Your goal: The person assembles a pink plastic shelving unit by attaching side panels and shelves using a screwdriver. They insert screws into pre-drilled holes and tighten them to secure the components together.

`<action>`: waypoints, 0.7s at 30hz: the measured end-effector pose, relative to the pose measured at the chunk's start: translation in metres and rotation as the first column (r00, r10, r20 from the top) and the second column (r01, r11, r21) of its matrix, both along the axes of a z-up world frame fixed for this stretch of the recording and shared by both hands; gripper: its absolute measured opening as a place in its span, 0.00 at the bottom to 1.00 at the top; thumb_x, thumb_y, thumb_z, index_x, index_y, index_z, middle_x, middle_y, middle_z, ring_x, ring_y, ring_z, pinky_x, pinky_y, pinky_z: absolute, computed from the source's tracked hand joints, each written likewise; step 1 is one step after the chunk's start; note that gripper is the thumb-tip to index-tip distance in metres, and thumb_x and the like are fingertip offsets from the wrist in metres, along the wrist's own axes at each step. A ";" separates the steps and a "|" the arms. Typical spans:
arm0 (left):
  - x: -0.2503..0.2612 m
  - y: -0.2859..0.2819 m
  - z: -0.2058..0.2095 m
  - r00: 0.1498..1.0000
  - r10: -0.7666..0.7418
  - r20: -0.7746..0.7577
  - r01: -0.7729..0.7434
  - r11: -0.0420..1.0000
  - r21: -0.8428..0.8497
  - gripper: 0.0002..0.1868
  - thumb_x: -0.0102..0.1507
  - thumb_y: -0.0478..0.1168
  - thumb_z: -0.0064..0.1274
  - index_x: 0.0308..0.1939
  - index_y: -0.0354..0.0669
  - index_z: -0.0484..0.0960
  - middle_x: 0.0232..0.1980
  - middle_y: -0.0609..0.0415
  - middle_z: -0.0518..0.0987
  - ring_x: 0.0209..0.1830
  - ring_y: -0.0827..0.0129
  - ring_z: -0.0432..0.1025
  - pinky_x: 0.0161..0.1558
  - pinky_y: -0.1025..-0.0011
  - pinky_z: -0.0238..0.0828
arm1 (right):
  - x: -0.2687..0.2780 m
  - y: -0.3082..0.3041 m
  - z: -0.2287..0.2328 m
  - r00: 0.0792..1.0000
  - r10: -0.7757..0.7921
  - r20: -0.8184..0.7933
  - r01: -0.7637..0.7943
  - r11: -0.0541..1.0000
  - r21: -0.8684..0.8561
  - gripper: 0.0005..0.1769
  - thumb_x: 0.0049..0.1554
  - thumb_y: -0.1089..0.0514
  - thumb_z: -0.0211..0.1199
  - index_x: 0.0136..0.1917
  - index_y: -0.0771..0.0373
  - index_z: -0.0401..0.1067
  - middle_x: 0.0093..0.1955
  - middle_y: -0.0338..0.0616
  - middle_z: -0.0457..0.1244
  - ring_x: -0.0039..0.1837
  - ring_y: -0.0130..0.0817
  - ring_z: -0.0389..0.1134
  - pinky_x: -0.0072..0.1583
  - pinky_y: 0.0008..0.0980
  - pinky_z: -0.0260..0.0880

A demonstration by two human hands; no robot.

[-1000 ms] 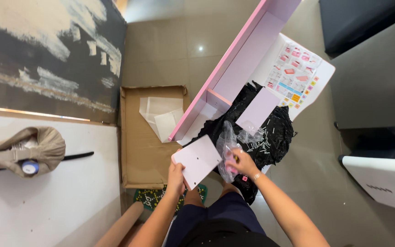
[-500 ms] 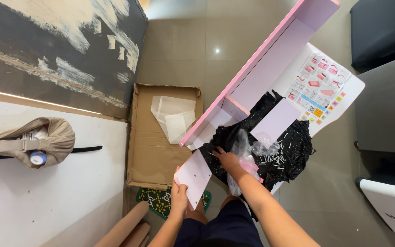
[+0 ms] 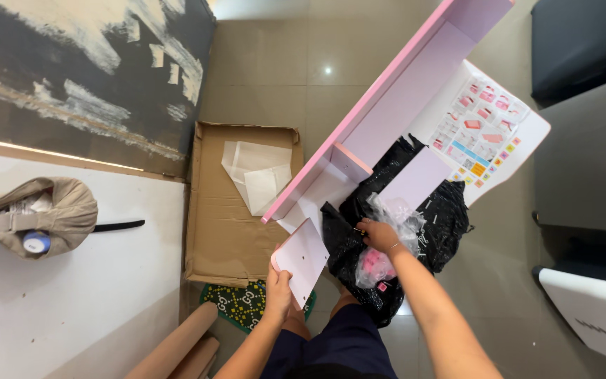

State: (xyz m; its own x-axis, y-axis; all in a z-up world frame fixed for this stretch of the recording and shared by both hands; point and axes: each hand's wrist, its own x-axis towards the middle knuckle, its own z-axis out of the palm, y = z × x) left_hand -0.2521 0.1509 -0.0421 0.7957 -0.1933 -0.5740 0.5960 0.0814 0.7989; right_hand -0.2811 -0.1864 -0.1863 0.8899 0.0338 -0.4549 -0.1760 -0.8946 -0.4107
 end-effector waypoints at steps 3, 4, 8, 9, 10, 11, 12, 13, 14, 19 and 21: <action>-0.001 -0.008 0.003 1.000 0.013 0.023 -0.012 0.997 -0.073 0.39 0.59 0.30 0.34 0.77 0.38 0.56 0.76 0.47 0.64 0.73 0.64 0.61 0.69 0.69 0.57 | -0.008 -0.024 0.013 0.997 0.069 -0.032 -0.066 0.994 0.086 0.23 0.45 0.61 0.68 0.55 0.52 0.74 0.55 0.40 0.66 0.56 0.47 0.70 0.55 0.44 0.72; -0.001 -0.011 0.004 1.000 0.007 0.002 -0.007 0.997 -0.071 0.39 0.59 0.30 0.34 0.77 0.38 0.56 0.76 0.46 0.64 0.73 0.63 0.62 0.68 0.69 0.57 | -0.013 -0.030 0.017 0.993 0.089 -0.077 -0.084 0.994 0.065 0.24 0.44 0.61 0.69 0.55 0.52 0.74 0.55 0.40 0.66 0.57 0.47 0.69 0.55 0.45 0.71; 0.000 -0.018 0.004 1.000 -0.003 -0.013 0.002 0.998 -0.065 0.38 0.59 0.30 0.33 0.77 0.39 0.56 0.75 0.45 0.65 0.73 0.61 0.62 0.68 0.68 0.58 | -0.034 -0.041 0.020 0.980 0.042 -0.192 -0.081 0.977 -0.197 0.21 0.51 0.63 0.63 0.57 0.46 0.75 0.60 0.37 0.67 0.61 0.45 0.70 0.56 0.45 0.73; 0.000 -0.021 0.002 1.000 -0.006 -0.001 0.006 0.998 -0.065 0.38 0.59 0.30 0.33 0.77 0.38 0.56 0.74 0.45 0.66 0.73 0.62 0.62 0.68 0.68 0.57 | -0.037 -0.039 0.019 0.983 -0.016 -0.184 -0.026 0.974 -0.223 0.21 0.52 0.62 0.63 0.58 0.47 0.74 0.61 0.37 0.67 0.61 0.45 0.70 0.57 0.45 0.72; 0.001 -0.025 -0.001 1.000 -0.007 0.030 0.009 0.998 -0.059 0.38 0.59 0.29 0.34 0.76 0.37 0.57 0.74 0.44 0.66 0.73 0.61 0.62 0.68 0.68 0.58 | -0.039 -0.036 0.017 0.982 -0.074 -0.174 0.029 0.968 -0.250 0.21 0.53 0.61 0.63 0.60 0.48 0.74 0.62 0.37 0.67 0.62 0.46 0.70 0.58 0.46 0.72; 0.000 -0.029 -0.003 0.998 -0.005 0.056 0.008 0.999 -0.051 0.38 0.59 0.29 0.34 0.76 0.37 0.57 0.74 0.44 0.67 0.72 0.60 0.63 0.69 0.68 0.58 | -0.042 -0.033 0.016 0.978 -0.128 -0.167 0.079 0.959 -0.273 0.21 0.54 0.60 0.63 0.61 0.49 0.73 0.63 0.37 0.66 0.62 0.46 0.69 0.59 0.46 0.71; -0.001 -0.033 -0.005 0.997 -0.004 0.082 0.007 0.999 -0.043 0.38 0.58 0.29 0.34 0.76 0.36 0.58 0.73 0.43 0.67 0.72 0.60 0.63 0.69 0.68 0.58 | -0.042 -0.029 0.017 0.975 -0.126 -0.180 0.080 0.967 -0.242 0.24 0.52 0.60 0.65 0.62 0.50 0.71 0.64 0.39 0.65 0.63 0.46 0.68 0.59 0.46 0.71; -0.002 -0.036 -0.008 0.998 0.021 0.067 -0.017 0.998 -0.060 0.37 0.59 0.29 0.34 0.76 0.36 0.58 0.73 0.43 0.67 0.72 0.60 0.63 0.69 0.68 0.58 | -0.037 -0.023 0.017 0.974 -0.121 -0.190 0.080 0.975 -0.209 0.28 0.49 0.60 0.67 0.63 0.51 0.69 0.66 0.40 0.63 0.63 0.47 0.67 0.59 0.45 0.71; -0.002 -0.038 -0.010 0.998 0.045 0.053 -0.041 0.996 -0.077 0.37 0.59 0.29 0.34 0.75 0.36 0.58 0.73 0.44 0.67 0.72 0.61 0.63 0.69 0.69 0.58 | -0.032 -0.017 0.020 0.973 -0.115 -0.199 0.080 0.981 -0.175 0.32 0.46 0.60 0.68 0.65 0.52 0.67 0.67 0.41 0.61 0.64 0.47 0.67 0.59 0.45 0.71; -0.005 -0.032 -0.024 0.995 0.092 -0.042 -0.093 0.995 -0.025 0.37 0.60 0.31 0.34 0.77 0.39 0.59 0.69 0.44 0.71 0.65 0.60 0.67 0.63 0.68 0.64 | -0.032 0.016 0.049 0.980 -0.193 -0.038 0.195 0.979 0.060 0.30 0.49 0.57 0.68 0.65 0.55 0.67 0.66 0.43 0.61 0.61 0.51 0.67 0.58 0.47 0.70; -0.007 -0.028 -0.032 0.994 0.112 0.010 -0.111 0.994 -0.019 0.37 0.60 0.30 0.35 0.77 0.39 0.59 0.70 0.45 0.71 0.66 0.64 0.67 0.64 0.70 0.62 | -0.037 0.031 0.054 0.954 -0.278 0.110 0.255 0.950 0.181 0.28 0.49 0.58 0.69 0.63 0.57 0.69 0.62 0.45 0.62 0.57 0.51 0.67 0.56 0.46 0.70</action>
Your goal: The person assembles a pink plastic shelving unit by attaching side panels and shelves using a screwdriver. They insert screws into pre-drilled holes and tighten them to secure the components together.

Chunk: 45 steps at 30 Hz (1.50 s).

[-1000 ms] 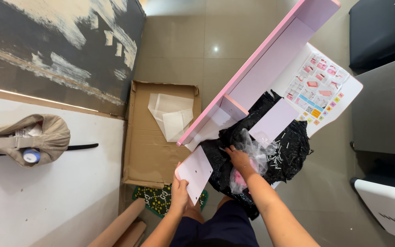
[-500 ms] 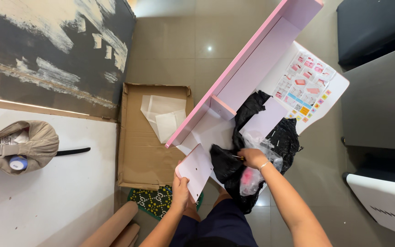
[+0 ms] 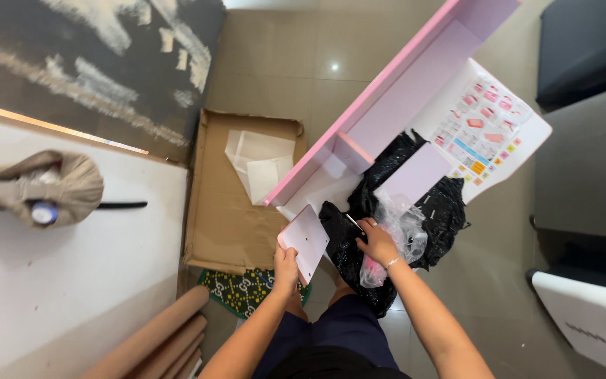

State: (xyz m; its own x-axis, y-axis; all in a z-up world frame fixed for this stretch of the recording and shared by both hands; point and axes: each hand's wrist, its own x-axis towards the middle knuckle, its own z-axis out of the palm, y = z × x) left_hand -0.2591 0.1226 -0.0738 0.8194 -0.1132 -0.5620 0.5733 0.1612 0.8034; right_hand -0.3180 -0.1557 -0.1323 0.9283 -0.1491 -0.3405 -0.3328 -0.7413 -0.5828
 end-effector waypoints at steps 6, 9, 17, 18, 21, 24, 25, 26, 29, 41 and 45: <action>-0.009 0.017 -0.016 0.997 0.068 -0.025 -0.066 0.996 0.056 0.39 0.59 0.30 0.36 0.77 0.44 0.56 0.68 0.45 0.71 0.64 0.63 0.69 0.61 0.70 0.66 | -0.022 0.064 -0.013 0.879 -0.388 -0.278 0.476 0.667 0.573 0.11 0.58 0.58 0.65 0.54 0.61 0.75 0.32 0.39 0.64 0.33 0.27 0.63 0.36 0.27 0.62; -0.014 0.028 -0.018 0.991 0.134 -0.029 -0.133 0.991 0.011 0.39 0.59 0.31 0.36 0.77 0.47 0.56 0.69 0.46 0.69 0.64 0.62 0.68 0.63 0.67 0.64 | -0.032 0.101 -0.011 0.771 -0.397 -0.498 0.637 0.481 0.603 0.09 0.59 0.58 0.64 0.53 0.60 0.76 0.27 0.36 0.61 0.25 0.22 0.53 0.28 0.24 0.50; 0.008 0.069 0.013 0.703 -0.692 0.164 0.407 0.581 0.705 0.27 0.63 0.38 0.49 0.68 0.44 0.73 0.50 0.33 0.77 0.55 0.41 0.69 0.61 0.52 0.62 | -0.010 0.121 0.038 0.918 -0.355 0.178 0.154 0.731 0.664 0.17 0.59 0.58 0.68 0.61 0.62 0.75 0.41 0.34 0.64 0.33 0.17 0.60 0.35 0.20 0.61; 0.012 0.076 0.019 0.669 -0.725 0.166 0.441 0.567 0.695 0.27 0.64 0.39 0.50 0.69 0.45 0.74 0.49 0.32 0.77 0.53 0.38 0.69 0.58 0.51 0.63 | -0.003 0.119 0.043 0.933 -0.359 0.019 0.238 0.655 0.717 0.19 0.59 0.56 0.67 0.63 0.60 0.74 0.37 0.35 0.62 0.30 0.18 0.59 0.33 0.21 0.59; 0.027 0.088 0.033 0.540 -0.776 0.326 0.393 0.575 0.718 0.21 0.63 0.37 0.52 0.61 0.45 0.80 0.51 0.41 0.82 0.51 0.44 0.76 0.52 0.54 0.71 | 0.014 0.119 0.045 0.855 -0.341 -0.392 0.511 0.416 0.752 0.23 0.59 0.50 0.64 0.66 0.57 0.72 0.32 0.41 0.60 0.25 0.22 0.57 0.28 0.23 0.56; 0.049 0.095 0.040 0.242 -0.876 0.417 0.340 0.479 0.809 0.14 0.65 0.36 0.50 0.54 0.47 0.81 0.53 0.51 0.84 0.51 0.55 0.79 0.53 0.58 0.75 | 0.028 0.136 0.032 0.698 -0.405 -0.591 0.706 0.253 0.661 0.26 0.60 0.42 0.60 0.65 0.58 0.67 0.38 0.46 0.65 0.25 0.24 0.57 0.27 0.23 0.56; 0.055 0.096 0.041 0.148 -0.896 0.418 0.279 0.443 0.852 0.15 0.64 0.37 0.50 0.54 0.47 0.82 0.53 0.51 0.84 0.51 0.55 0.79 0.53 0.57 0.74 | 0.030 0.146 0.026 0.648 -0.443 -0.620 0.751 0.237 0.616 0.27 0.59 0.42 0.61 0.65 0.58 0.64 0.41 0.46 0.66 0.26 0.25 0.57 0.27 0.24 0.56; 0.057 0.098 0.042 0.060 -0.911 0.408 0.211 0.411 0.887 0.15 0.62 0.37 0.50 0.53 0.46 0.82 0.53 0.52 0.84 0.52 0.55 0.78 0.54 0.56 0.73 | 0.028 0.155 0.020 0.596 -0.474 -0.648 0.793 0.223 0.567 0.28 0.59 0.42 0.62 0.65 0.58 0.61 0.43 0.46 0.66 0.26 0.26 0.57 0.27 0.24 0.55; 0.064 0.105 0.044 -0.088 -0.916 0.391 0.157 0.375 0.913 0.15 0.62 0.38 0.49 0.52 0.48 0.83 0.54 0.53 0.84 0.53 0.58 0.77 0.59 0.51 0.69 | 0.020 0.181 -0.002 0.553 -0.536 -0.638 0.815 0.189 0.547 0.29 0.57 0.47 0.66 0.66 0.56 0.59 0.44 0.42 0.64 0.27 0.26 0.57 0.28 0.25 0.57; 0.059 0.111 -0.011 0.802 -0.400 0.444 0.193 0.877 0.441 0.50 0.57 0.38 0.60 0.77 0.45 0.47 0.77 0.33 0.58 0.75 0.42 0.59 0.70 0.39 0.56 | 0.028 0.224 -0.049 0.336 -0.556 -0.760 0.796 -0.263 0.545 0.25 0.57 0.58 0.65 0.67 0.55 0.63 0.37 0.33 0.58 0.30 0.19 0.55 0.32 0.21 0.58; 0.073 0.094 -0.031 0.981 -0.178 -0.082 0.163 0.973 -0.163 0.55 0.62 0.35 0.57 0.78 0.56 0.31 0.76 0.39 0.56 0.72 0.52 0.62 0.61 0.52 0.70 | 0.036 0.231 -0.055 0.393 -0.552 -0.736 0.736 -0.291 0.611 0.25 0.58 0.58 0.65 0.67 0.58 0.63 0.36 0.33 0.58 0.30 0.20 0.56 0.32 0.23 0.58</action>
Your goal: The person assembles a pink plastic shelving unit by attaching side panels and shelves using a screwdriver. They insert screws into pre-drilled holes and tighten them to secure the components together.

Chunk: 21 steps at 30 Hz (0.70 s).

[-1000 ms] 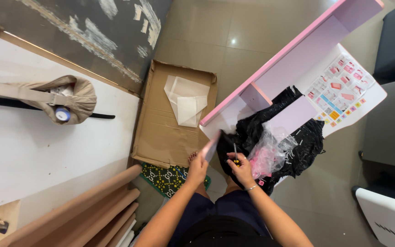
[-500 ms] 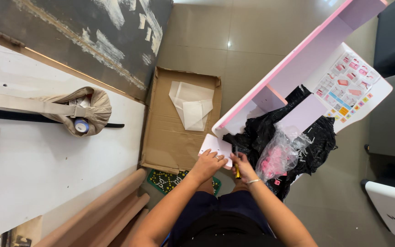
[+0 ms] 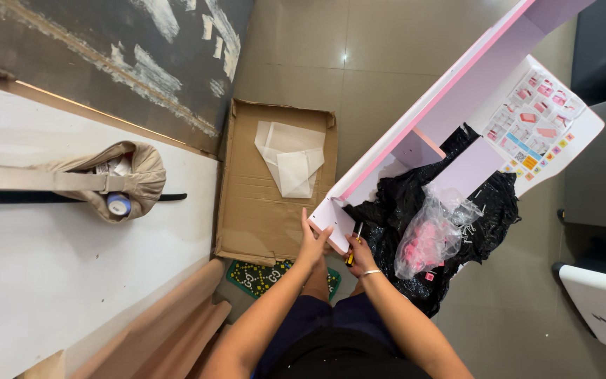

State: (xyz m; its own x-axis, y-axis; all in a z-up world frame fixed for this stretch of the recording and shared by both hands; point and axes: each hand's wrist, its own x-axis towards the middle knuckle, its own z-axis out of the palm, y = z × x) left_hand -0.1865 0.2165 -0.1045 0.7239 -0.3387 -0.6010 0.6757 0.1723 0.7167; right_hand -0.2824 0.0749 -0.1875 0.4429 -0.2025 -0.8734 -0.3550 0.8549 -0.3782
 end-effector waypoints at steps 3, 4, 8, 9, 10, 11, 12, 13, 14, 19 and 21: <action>-0.005 -0.010 -0.015 0.986 0.059 -0.157 -0.031 0.984 0.175 0.49 0.58 0.29 0.46 0.77 0.58 0.37 0.72 0.42 0.61 0.65 0.50 0.68 0.50 0.53 0.77 | -0.002 0.003 -0.002 1.000 0.028 -0.008 -0.028 1.000 0.001 0.24 0.58 0.58 0.65 0.66 0.58 0.62 0.35 0.34 0.59 0.30 0.22 0.56 0.31 0.24 0.56; -0.008 -0.010 -0.021 0.992 0.068 -0.109 -0.046 0.981 0.186 0.48 0.59 0.28 0.44 0.77 0.56 0.39 0.72 0.40 0.61 0.64 0.50 0.68 0.51 0.54 0.77 | -0.004 0.002 -0.003 0.998 0.044 -0.034 -0.044 0.999 -0.010 0.23 0.58 0.58 0.65 0.64 0.57 0.62 0.35 0.35 0.59 0.29 0.23 0.56 0.31 0.25 0.55; -0.015 -0.002 -0.045 0.975 0.083 0.207 -0.127 0.970 0.207 0.45 0.60 0.22 0.41 0.79 0.50 0.44 0.72 0.33 0.63 0.67 0.49 0.67 0.60 0.60 0.70 | -0.003 -0.012 -0.001 0.975 0.185 -0.124 -0.218 0.907 -0.360 0.17 0.62 0.54 0.63 0.61 0.63 0.68 0.39 0.49 0.64 0.28 0.32 0.57 0.30 0.29 0.57; -0.015 0.002 -0.046 0.947 0.087 0.309 -0.157 0.965 0.209 0.46 0.60 0.20 0.41 0.79 0.49 0.45 0.73 0.31 0.63 0.69 0.49 0.66 0.64 0.62 0.66 | 0.000 -0.019 -0.001 0.962 0.237 -0.131 -0.269 0.765 -0.585 0.15 0.62 0.55 0.64 0.61 0.62 0.71 0.42 0.49 0.67 0.33 0.31 0.62 0.35 0.28 0.62; -0.013 0.006 -0.045 0.960 0.113 0.257 -0.166 0.967 0.194 0.45 0.61 0.21 0.42 0.79 0.50 0.45 0.73 0.33 0.63 0.68 0.49 0.67 0.61 0.63 0.69 | 0.003 -0.027 -0.002 0.946 0.285 -0.152 -0.295 0.567 -0.769 0.13 0.63 0.56 0.65 0.61 0.60 0.73 0.45 0.48 0.70 0.38 0.30 0.67 0.40 0.28 0.66; -0.014 0.015 -0.041 0.971 0.134 0.200 -0.172 0.968 0.185 0.44 0.61 0.22 0.42 0.78 0.51 0.45 0.73 0.34 0.63 0.67 0.50 0.68 0.58 0.64 0.72 | 0.004 -0.030 -0.003 0.928 0.324 -0.186 -0.297 0.335 -0.894 0.12 0.63 0.58 0.66 0.60 0.58 0.76 0.48 0.48 0.73 0.43 0.30 0.71 0.44 0.27 0.71; -0.014 0.021 -0.033 0.978 0.154 0.142 -0.178 0.968 0.177 0.44 0.62 0.22 0.43 0.77 0.53 0.45 0.73 0.35 0.62 0.66 0.51 0.69 0.56 0.64 0.76 | 0.007 -0.035 -0.005 0.897 0.403 -0.181 -0.321 0.315 -0.893 0.15 0.61 0.59 0.65 0.62 0.57 0.75 0.56 0.48 0.68 0.44 0.34 0.72 0.44 0.30 0.73; -0.014 0.026 -0.023 0.985 0.167 0.039 -0.171 0.964 0.206 0.43 0.62 0.23 0.42 0.77 0.55 0.44 0.71 0.36 0.63 0.63 0.50 0.70 0.50 0.62 0.78 | 0.011 -0.042 -0.008 0.862 0.476 -0.176 -0.345 0.296 -0.891 0.19 0.58 0.60 0.63 0.63 0.55 0.74 0.65 0.47 0.64 0.45 0.37 0.73 0.43 0.32 0.74; -0.010 0.028 -0.012 0.982 0.180 -0.064 -0.161 0.959 0.233 0.43 0.61 0.24 0.41 0.76 0.57 0.44 0.70 0.38 0.64 0.60 0.48 0.72 0.44 0.59 0.80 | 0.014 -0.048 -0.011 0.820 0.546 -0.171 -0.368 0.275 -0.888 0.23 0.55 0.62 0.62 0.64 0.53 0.73 0.73 0.46 0.60 0.46 0.41 0.74 0.42 0.35 0.76; 0.000 0.016 0.022 0.983 0.173 -0.065 -0.147 0.944 0.294 0.42 0.62 0.25 0.43 0.75 0.59 0.45 0.70 0.41 0.62 0.58 0.53 0.73 0.38 0.58 0.84 | 0.011 -0.070 -0.018 0.573 0.633 -0.520 -0.614 -0.089 -0.784 0.25 0.54 0.61 0.65 0.65 0.52 0.71 0.60 0.52 0.67 0.57 0.54 0.69 0.57 0.46 0.69; -0.004 0.012 0.014 0.984 0.166 -0.068 -0.139 0.944 0.299 0.42 0.62 0.25 0.43 0.74 0.59 0.44 0.70 0.43 0.60 0.58 0.54 0.71 0.36 0.56 0.83 | -0.005 -0.074 -0.014 0.531 0.574 -0.624 -0.722 -0.079 -0.687 0.18 0.56 0.60 0.64 0.61 0.51 0.73 0.57 0.49 0.69 0.57 0.52 0.70 0.57 0.46 0.70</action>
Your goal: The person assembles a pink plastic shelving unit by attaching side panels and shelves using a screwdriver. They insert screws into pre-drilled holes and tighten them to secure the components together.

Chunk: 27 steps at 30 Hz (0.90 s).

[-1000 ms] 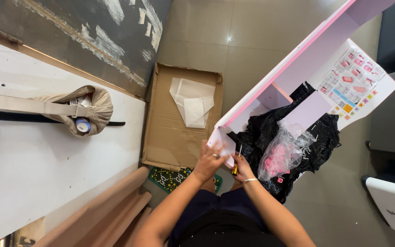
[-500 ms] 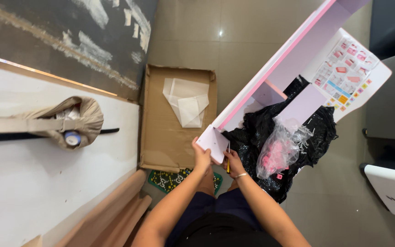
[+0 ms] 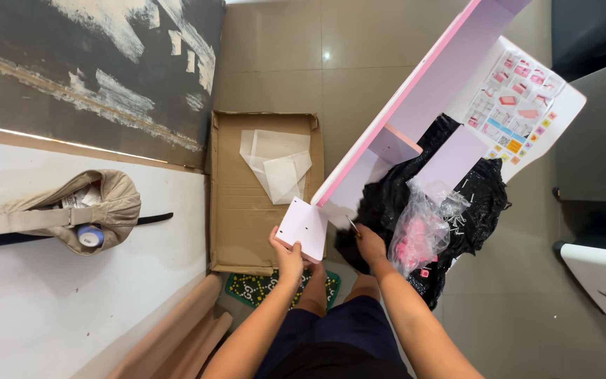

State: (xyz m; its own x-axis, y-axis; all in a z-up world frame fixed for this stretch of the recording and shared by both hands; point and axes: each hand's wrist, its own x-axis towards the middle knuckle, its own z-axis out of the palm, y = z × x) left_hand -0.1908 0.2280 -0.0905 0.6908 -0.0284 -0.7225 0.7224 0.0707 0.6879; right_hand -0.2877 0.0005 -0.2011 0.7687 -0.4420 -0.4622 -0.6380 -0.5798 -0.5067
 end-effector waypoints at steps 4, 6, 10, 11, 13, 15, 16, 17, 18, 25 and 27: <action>-0.022 -0.016 -0.043 0.992 -0.013 0.129 0.022 0.997 -0.076 0.43 0.64 0.25 0.44 0.77 0.56 0.44 0.72 0.38 0.62 0.63 0.51 0.70 0.45 0.61 0.77 | -0.033 -0.019 0.013 0.994 -0.027 0.108 0.029 0.999 -0.021 0.12 0.55 0.62 0.62 0.53 0.53 0.75 0.52 0.48 0.70 0.54 0.51 0.71 0.55 0.45 0.71; -0.031 -0.027 -0.060 0.911 -0.058 0.409 0.077 0.997 -0.029 0.44 0.66 0.23 0.49 0.81 0.51 0.46 0.75 0.31 0.62 0.71 0.49 0.66 0.60 0.64 0.71 | -0.041 -0.024 0.016 0.990 -0.051 0.130 0.050 0.999 0.011 0.12 0.54 0.62 0.63 0.53 0.53 0.76 0.51 0.49 0.70 0.53 0.51 0.71 0.54 0.45 0.71; -0.021 -0.047 -0.057 0.975 -0.057 0.214 0.045 0.997 0.059 0.43 0.62 0.26 0.49 0.77 0.53 0.47 0.71 0.35 0.64 0.62 0.51 0.71 0.48 0.62 0.80 | -0.041 -0.028 0.016 0.995 -0.064 0.079 0.057 0.995 0.082 0.14 0.54 0.60 0.65 0.54 0.53 0.76 0.52 0.48 0.70 0.54 0.50 0.72 0.55 0.43 0.72; -0.015 -0.051 -0.050 0.987 -0.040 0.152 0.037 0.999 0.025 0.43 0.62 0.26 0.47 0.77 0.53 0.46 0.70 0.35 0.65 0.60 0.51 0.72 0.45 0.61 0.82 | -0.043 -0.029 0.016 0.996 -0.056 0.071 0.049 0.994 0.097 0.14 0.53 0.60 0.65 0.55 0.53 0.76 0.52 0.48 0.70 0.54 0.50 0.72 0.55 0.43 0.72; -0.002 -0.056 -0.032 0.999 -0.045 0.025 0.046 0.998 -0.031 0.43 0.61 0.27 0.45 0.76 0.56 0.43 0.69 0.37 0.65 0.57 0.49 0.74 0.41 0.56 0.84 | -0.046 -0.028 0.019 0.994 -0.015 0.105 0.003 0.994 0.112 0.15 0.54 0.60 0.65 0.56 0.54 0.76 0.54 0.48 0.70 0.56 0.50 0.71 0.56 0.43 0.72; 0.010 -0.061 -0.016 0.992 -0.082 -0.098 0.074 0.994 -0.081 0.43 0.61 0.28 0.43 0.75 0.60 0.40 0.68 0.40 0.63 0.54 0.46 0.75 0.37 0.51 0.83 | -0.047 -0.027 0.021 0.989 -0.003 0.146 -0.015 0.992 0.124 0.16 0.54 0.61 0.65 0.56 0.55 0.76 0.55 0.48 0.69 0.57 0.50 0.71 0.57 0.42 0.71; 0.013 -0.064 -0.009 0.992 -0.089 -0.095 0.082 0.994 -0.072 0.44 0.62 0.28 0.43 0.75 0.60 0.40 0.68 0.39 0.64 0.53 0.45 0.75 0.36 0.50 0.84 | -0.048 -0.027 0.023 0.986 -0.010 0.165 -0.012 0.991 0.131 0.16 0.54 0.61 0.65 0.57 0.55 0.76 0.56 0.48 0.69 0.57 0.50 0.70 0.57 0.42 0.71; 0.015 -0.067 -0.005 0.991 -0.095 -0.092 0.089 0.994 -0.063 0.44 0.62 0.28 0.43 0.75 0.60 0.39 0.67 0.39 0.64 0.52 0.44 0.76 0.35 0.50 0.84 | -0.050 -0.026 0.025 0.983 -0.017 0.184 -0.009 0.990 0.137 0.17 0.53 0.61 0.64 0.57 0.56 0.76 0.57 0.48 0.69 0.57 0.50 0.70 0.58 0.43 0.70; 0.016 -0.071 -0.003 0.991 -0.103 -0.089 0.098 0.994 -0.055 0.44 0.62 0.28 0.43 0.75 0.59 0.38 0.67 0.38 0.64 0.52 0.44 0.76 0.34 0.49 0.85 | -0.050 -0.025 0.026 0.977 -0.038 0.209 0.008 0.990 0.144 0.17 0.53 0.61 0.64 0.57 0.56 0.75 0.57 0.48 0.69 0.58 0.50 0.70 0.57 0.42 0.70; 0.017 -0.086 -0.017 0.989 -0.122 -0.079 0.116 0.990 -0.084 0.40 0.63 0.31 0.47 0.72 0.60 0.44 0.65 0.39 0.65 0.50 0.47 0.76 0.35 0.49 0.84 | -0.057 -0.032 0.032 0.939 -0.238 0.250 0.173 0.951 0.256 0.15 0.57 0.58 0.65 0.58 0.57 0.74 0.50 0.48 0.70 0.53 0.43 0.72 0.55 0.36 0.71; 0.026 -0.091 -0.025 0.985 -0.143 -0.097 0.139 0.989 -0.044 0.37 0.62 0.33 0.48 0.70 0.58 0.47 0.63 0.38 0.67 0.50 0.46 0.76 0.35 0.48 0.83 | -0.055 -0.039 0.034 0.910 -0.336 0.242 0.265 0.921 0.286 0.17 0.57 0.58 0.64 0.60 0.56 0.74 0.47 0.47 0.70 0.50 0.40 0.72 0.54 0.34 0.70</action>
